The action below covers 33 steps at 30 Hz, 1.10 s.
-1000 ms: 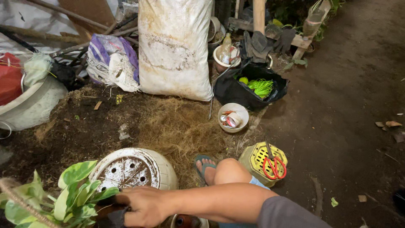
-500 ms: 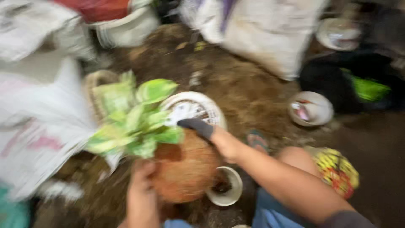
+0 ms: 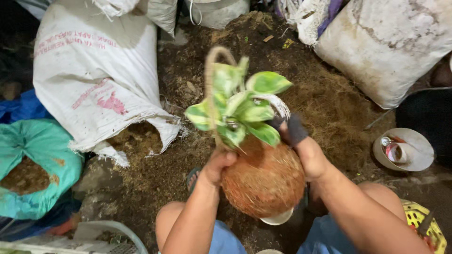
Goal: The person wraps a small potted plant in coconut fiber by hand, repeatedly rotating the plant and pressing the fiber around the base to form a neat ball. The person occasionally dips a hand into a small container, likely to wet the fiber, and continues wrapping until the plant is fully encased.
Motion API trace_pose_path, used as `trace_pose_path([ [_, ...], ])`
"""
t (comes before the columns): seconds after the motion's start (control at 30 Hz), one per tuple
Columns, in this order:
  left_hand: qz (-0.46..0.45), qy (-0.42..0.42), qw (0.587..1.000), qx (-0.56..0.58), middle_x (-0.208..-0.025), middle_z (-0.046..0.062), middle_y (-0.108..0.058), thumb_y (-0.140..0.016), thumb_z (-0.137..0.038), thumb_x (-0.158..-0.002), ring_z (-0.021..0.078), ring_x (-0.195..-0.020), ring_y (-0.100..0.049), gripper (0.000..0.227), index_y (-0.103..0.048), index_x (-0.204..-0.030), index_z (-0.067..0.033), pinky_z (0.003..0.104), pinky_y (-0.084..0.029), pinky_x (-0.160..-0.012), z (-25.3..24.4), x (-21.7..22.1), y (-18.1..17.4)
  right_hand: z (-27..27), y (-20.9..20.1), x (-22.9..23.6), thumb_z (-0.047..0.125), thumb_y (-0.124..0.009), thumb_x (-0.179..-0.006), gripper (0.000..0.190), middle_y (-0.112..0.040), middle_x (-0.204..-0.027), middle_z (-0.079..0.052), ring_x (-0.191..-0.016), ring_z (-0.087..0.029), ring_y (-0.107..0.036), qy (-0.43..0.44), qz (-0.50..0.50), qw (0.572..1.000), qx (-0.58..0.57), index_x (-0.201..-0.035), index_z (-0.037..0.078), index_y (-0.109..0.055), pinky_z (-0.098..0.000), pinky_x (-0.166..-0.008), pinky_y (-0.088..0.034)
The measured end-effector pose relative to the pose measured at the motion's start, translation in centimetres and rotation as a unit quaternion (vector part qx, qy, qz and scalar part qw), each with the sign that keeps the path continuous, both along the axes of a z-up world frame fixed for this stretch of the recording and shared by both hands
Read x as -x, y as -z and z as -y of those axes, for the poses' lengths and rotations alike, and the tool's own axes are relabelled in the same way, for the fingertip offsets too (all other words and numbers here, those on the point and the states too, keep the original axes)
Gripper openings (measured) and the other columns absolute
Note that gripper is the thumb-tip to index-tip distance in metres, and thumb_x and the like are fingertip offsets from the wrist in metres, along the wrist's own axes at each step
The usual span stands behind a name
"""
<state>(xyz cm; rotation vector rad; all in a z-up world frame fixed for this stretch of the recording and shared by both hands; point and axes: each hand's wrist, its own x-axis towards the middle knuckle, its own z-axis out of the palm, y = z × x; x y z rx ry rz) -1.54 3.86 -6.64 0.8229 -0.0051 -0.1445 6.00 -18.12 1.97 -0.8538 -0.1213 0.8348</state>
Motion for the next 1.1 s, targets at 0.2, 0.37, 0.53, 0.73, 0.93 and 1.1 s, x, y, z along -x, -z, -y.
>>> trace_pose_path([
  [0.2,-0.011,0.051,0.993,0.108,-0.138,0.016,-0.061,-0.079,-0.036,-0.085,0.0288,-0.123,-0.062,0.076,-0.051,-0.145,0.0019,0.043,-0.051,-0.109,1.4,-0.1,0.1,-0.7,-1.1,-0.8,0.062,-0.039,-0.097,0.074,-0.061,-0.141,-0.014,-0.122,-0.029,-0.061,-0.013,-0.09,0.995,-0.047,-0.145,0.007,-0.052,-0.0448,-0.103,-0.05],
  [0.37,-0.055,0.035,0.983,0.173,-0.136,0.016,-0.063,-0.073,-0.051,-0.088,0.0306,-0.121,-0.064,0.077,-0.052,-0.144,-0.0026,0.048,-0.054,-0.103,1.8,-1.0,-1.0,0.1,-1.3,-1.6,0.067,-0.037,-0.098,0.083,-0.064,-0.133,-0.018,-0.114,-0.029,-0.066,0.076,0.015,0.997,-0.02,-0.139,-0.002,-0.057,-0.0461,-0.096,-0.054],
  [0.53,-0.111,-0.02,0.981,0.157,-0.136,0.017,-0.064,-0.067,-0.059,-0.09,0.0306,-0.12,-0.065,0.081,-0.053,-0.145,-0.0019,0.047,-0.054,-0.104,2.6,-1.3,-1.3,0.0,0.8,-0.3,0.065,-0.036,-0.1,0.082,-0.068,-0.128,-0.017,-0.111,-0.026,-0.066,0.105,-0.003,0.994,-0.015,-0.139,-0.003,-0.058,-0.0426,-0.098,-0.052],
  [0.73,-0.116,-0.035,0.977,0.174,-0.133,0.018,-0.065,-0.062,-0.057,-0.093,0.03,-0.117,-0.066,0.074,-0.054,-0.142,-0.0032,0.047,-0.055,-0.101,3.1,-1.4,-2.7,-0.4,1.5,-1.8,0.063,-0.038,-0.106,0.075,-0.062,-0.131,-0.016,-0.118,-0.027,-0.058,0.136,-0.027,0.989,0.052,-0.14,-0.002,-0.056,-0.0452,-0.101,-0.046],
  [0.93,-0.065,-0.143,0.987,0.03,-0.13,0.019,-0.067,-0.067,-0.049,-0.095,0.0303,-0.115,-0.066,0.07,-0.057,-0.14,0.0032,0.046,-0.054,-0.098,2.9,-1.2,-3.6,-0.4,2.0,0.0,0.052,-0.035,-0.107,0.067,-0.062,-0.144,-0.013,-0.137,-0.022,-0.054,0.208,0.277,0.922,0.171,-0.142,-0.001,-0.056,-0.0348,-0.118,-0.035],
  [1.1,-0.066,-0.231,0.968,-0.078,-0.13,0.013,-0.065,-0.071,-0.046,-0.086,0.0248,-0.115,-0.063,0.073,-0.055,-0.141,-0.0007,0.042,-0.053,-0.098,4.0,-0.6,-3.7,-1.0,3.5,-0.3,0.031,-0.041,-0.112,0.051,-0.061,-0.142,-0.013,-0.132,-0.02,-0.052,0.25,0.366,0.871,0.213,-0.146,-0.004,-0.053,-0.0344,-0.117,-0.035],
])
